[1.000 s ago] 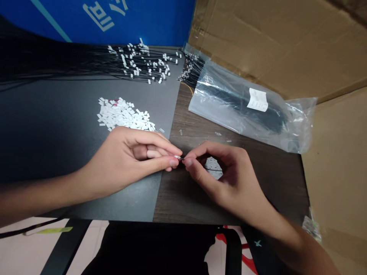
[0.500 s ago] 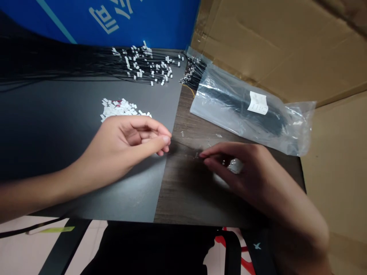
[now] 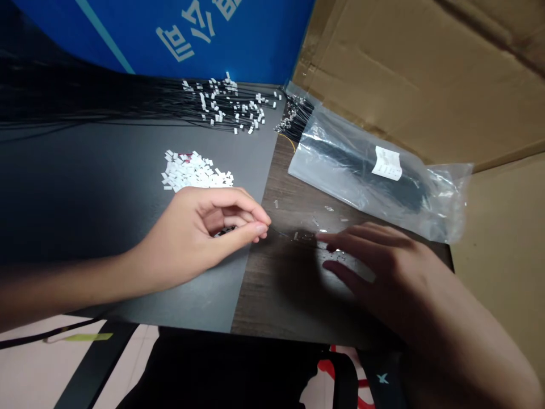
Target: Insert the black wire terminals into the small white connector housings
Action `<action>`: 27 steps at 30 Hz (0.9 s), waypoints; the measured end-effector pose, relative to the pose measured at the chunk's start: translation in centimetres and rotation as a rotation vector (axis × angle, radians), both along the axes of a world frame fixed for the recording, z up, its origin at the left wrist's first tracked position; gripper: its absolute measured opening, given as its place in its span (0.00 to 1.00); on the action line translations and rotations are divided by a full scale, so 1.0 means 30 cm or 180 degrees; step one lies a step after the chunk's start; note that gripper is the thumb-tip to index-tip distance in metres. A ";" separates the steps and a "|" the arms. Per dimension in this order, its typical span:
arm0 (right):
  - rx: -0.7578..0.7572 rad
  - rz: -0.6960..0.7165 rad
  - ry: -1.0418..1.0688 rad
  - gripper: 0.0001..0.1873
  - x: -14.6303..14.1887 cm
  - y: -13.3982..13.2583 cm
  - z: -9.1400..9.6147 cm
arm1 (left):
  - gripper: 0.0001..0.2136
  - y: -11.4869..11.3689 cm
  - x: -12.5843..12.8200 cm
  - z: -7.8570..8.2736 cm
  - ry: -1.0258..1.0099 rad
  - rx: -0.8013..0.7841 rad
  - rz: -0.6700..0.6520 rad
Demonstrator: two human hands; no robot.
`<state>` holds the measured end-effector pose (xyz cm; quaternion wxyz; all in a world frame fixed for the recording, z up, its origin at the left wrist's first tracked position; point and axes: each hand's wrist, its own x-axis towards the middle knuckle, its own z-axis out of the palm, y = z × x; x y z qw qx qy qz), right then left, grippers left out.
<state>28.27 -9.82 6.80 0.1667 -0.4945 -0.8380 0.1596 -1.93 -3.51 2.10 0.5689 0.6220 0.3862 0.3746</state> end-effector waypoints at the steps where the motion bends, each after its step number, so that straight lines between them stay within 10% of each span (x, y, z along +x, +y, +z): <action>1: -0.0186 0.0124 -0.0066 0.11 -0.011 -0.001 -0.012 | 0.05 -0.003 0.002 0.000 -0.0022 0.0102 -0.0013; 17: -0.2828 -0.0700 0.3300 0.11 -0.186 0.055 -0.133 | 0.12 -0.003 0.010 -0.005 0.0002 0.0593 -0.0394; 27: -0.1784 -0.0897 0.3110 0.06 -0.216 0.037 -0.131 | 0.06 -0.015 0.010 -0.010 0.0080 -0.0327 -0.0190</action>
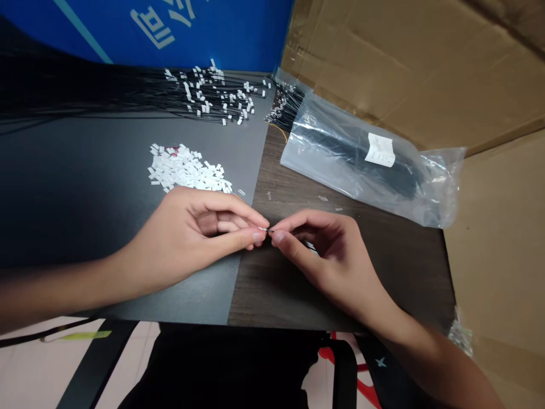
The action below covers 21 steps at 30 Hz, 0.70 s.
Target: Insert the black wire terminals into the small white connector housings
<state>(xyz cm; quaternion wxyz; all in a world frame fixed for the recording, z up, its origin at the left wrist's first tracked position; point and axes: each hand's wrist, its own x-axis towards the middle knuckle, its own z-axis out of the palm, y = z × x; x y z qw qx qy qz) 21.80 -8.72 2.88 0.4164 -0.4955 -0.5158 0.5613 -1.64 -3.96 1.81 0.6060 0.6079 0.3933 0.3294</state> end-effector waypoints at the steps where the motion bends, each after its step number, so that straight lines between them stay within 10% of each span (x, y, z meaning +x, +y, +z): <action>1: 0.0072 0.0000 -0.0066 0.06 -0.003 -0.002 -0.002 | 0.05 0.000 -0.001 0.001 0.0011 -0.0024 -0.0004; 8: 0.0500 -0.0118 -0.0461 0.05 -0.023 -0.015 -0.008 | 0.03 0.002 0.003 0.007 0.0047 -0.0035 -0.0045; 21: -0.0291 -0.0012 0.0203 0.10 -0.005 -0.010 0.002 | 0.08 0.026 -0.012 -0.033 -0.0272 -0.0838 -0.0034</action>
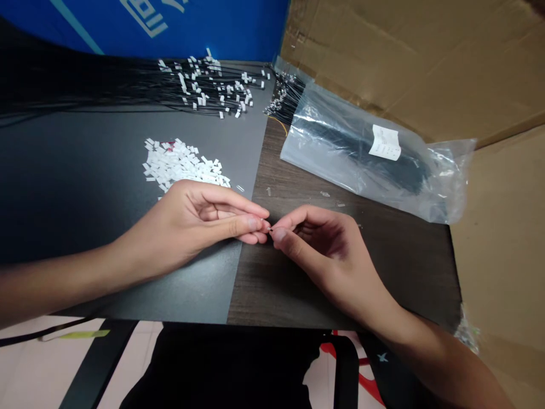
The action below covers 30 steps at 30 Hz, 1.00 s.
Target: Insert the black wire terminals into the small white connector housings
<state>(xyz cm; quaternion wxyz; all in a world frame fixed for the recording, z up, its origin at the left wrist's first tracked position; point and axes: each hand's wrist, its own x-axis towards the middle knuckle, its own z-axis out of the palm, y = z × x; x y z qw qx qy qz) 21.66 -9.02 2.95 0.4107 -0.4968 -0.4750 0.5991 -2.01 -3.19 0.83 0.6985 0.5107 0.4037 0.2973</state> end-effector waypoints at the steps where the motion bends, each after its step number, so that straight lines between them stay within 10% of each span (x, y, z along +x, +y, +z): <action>1: 0.0002 -0.0002 0.0021 0.10 -0.001 -0.001 0.000 | 0.08 0.001 -0.001 -0.002 0.0019 -0.0059 0.0001; 30: 0.0119 0.0088 -0.0320 0.11 -0.007 -0.015 0.012 | 0.11 -0.027 0.011 0.058 0.0489 0.1388 -0.0012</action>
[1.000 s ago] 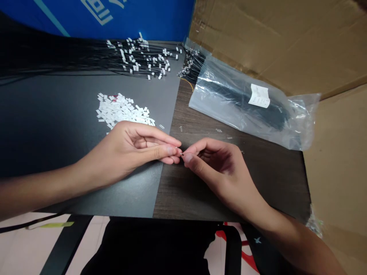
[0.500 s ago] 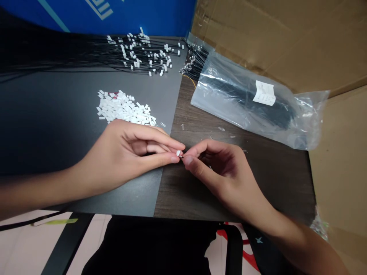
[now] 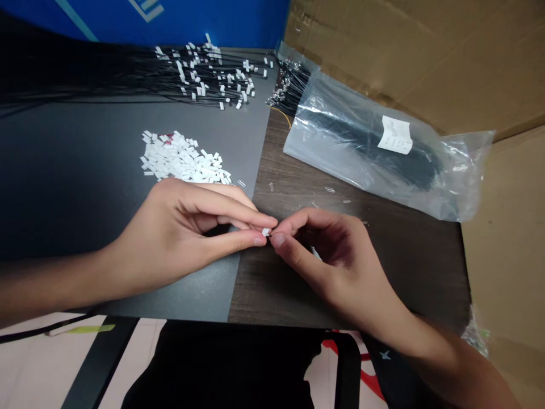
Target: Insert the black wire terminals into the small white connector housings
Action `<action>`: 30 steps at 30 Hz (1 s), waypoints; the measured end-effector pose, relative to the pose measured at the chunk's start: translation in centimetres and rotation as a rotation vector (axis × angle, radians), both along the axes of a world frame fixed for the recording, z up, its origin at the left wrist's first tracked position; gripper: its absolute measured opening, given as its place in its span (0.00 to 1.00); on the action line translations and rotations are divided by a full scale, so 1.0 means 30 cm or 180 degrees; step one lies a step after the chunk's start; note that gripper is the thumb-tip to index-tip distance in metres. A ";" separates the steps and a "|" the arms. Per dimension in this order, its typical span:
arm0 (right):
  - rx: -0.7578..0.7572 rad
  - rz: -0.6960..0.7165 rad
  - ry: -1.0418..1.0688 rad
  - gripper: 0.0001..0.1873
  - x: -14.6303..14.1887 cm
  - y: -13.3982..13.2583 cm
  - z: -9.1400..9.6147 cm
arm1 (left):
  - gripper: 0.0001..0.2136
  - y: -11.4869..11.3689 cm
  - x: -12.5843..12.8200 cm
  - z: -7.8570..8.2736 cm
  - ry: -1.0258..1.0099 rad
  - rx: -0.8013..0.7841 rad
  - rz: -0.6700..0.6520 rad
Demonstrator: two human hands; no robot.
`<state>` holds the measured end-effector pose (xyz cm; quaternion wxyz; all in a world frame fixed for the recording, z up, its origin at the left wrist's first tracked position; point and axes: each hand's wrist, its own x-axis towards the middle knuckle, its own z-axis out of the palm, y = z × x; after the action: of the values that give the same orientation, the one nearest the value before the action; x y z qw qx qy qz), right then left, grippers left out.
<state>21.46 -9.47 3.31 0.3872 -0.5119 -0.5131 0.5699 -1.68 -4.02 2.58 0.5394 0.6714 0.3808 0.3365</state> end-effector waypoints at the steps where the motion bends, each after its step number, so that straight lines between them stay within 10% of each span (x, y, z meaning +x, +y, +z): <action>1: -0.0003 0.0001 -0.0013 0.11 0.000 0.000 0.001 | 0.11 0.001 0.001 0.002 0.0020 0.0034 -0.0006; 30: -0.0341 0.0302 0.0132 0.14 0.002 0.004 -0.001 | 0.08 0.000 -0.004 -0.003 -0.0049 -0.0226 -0.0002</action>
<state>21.53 -9.35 3.27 0.3423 -0.4950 -0.4974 0.6248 -1.79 -4.01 2.49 0.5660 0.6493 0.3881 0.3277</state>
